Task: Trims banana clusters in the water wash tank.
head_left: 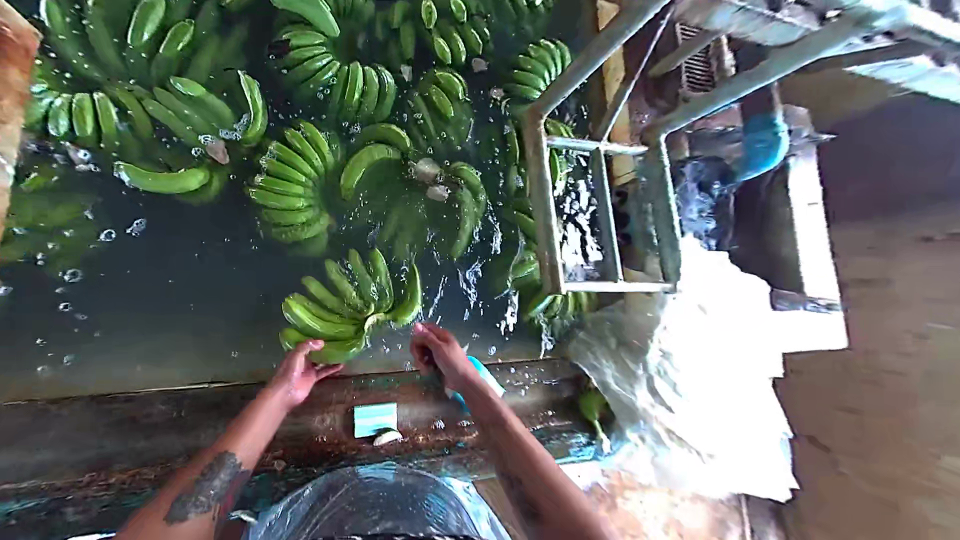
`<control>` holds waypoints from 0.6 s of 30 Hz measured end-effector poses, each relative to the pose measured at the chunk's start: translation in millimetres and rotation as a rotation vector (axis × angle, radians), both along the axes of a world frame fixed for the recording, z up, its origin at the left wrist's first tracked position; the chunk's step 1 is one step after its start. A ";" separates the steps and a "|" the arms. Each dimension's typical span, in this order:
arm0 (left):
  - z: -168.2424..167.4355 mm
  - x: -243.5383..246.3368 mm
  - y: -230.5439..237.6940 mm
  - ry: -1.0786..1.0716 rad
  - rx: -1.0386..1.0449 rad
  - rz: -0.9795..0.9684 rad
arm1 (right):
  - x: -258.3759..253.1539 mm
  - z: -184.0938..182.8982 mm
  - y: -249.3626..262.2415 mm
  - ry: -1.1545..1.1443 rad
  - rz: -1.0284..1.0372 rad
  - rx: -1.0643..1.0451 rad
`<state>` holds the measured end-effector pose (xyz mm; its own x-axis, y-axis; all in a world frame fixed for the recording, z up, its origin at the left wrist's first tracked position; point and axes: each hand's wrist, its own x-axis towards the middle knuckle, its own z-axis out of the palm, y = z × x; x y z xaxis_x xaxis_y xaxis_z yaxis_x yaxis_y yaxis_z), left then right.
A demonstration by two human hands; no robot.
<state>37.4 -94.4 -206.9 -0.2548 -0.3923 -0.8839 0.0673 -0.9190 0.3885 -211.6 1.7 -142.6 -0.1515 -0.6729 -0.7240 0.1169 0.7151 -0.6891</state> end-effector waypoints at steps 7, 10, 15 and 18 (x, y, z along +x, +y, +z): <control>19.7 -18.5 -126.5 -0.140 -0.167 -0.353 | -4.0 -42.3 -78.7 0.643 0.725 -0.052; -11.1 -40.3 -154.7 -0.272 -0.193 -0.007 | 7.9 -76.2 -101.5 0.496 0.766 0.156; -58.6 -73.0 -181.9 -0.166 -0.106 0.217 | 6.3 -126.4 -115.4 0.266 0.570 0.202; -69.6 -85.8 -200.3 -0.152 -0.152 0.371 | 3.1 -137.1 -120.5 0.338 0.607 0.227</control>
<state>-48.4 -294.7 -276.6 0.0564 -0.5615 -0.8255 0.3144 -0.7748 0.5485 -208.5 -118.8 -279.6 -0.0394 -0.5480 -0.8355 -0.5387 0.7159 -0.4441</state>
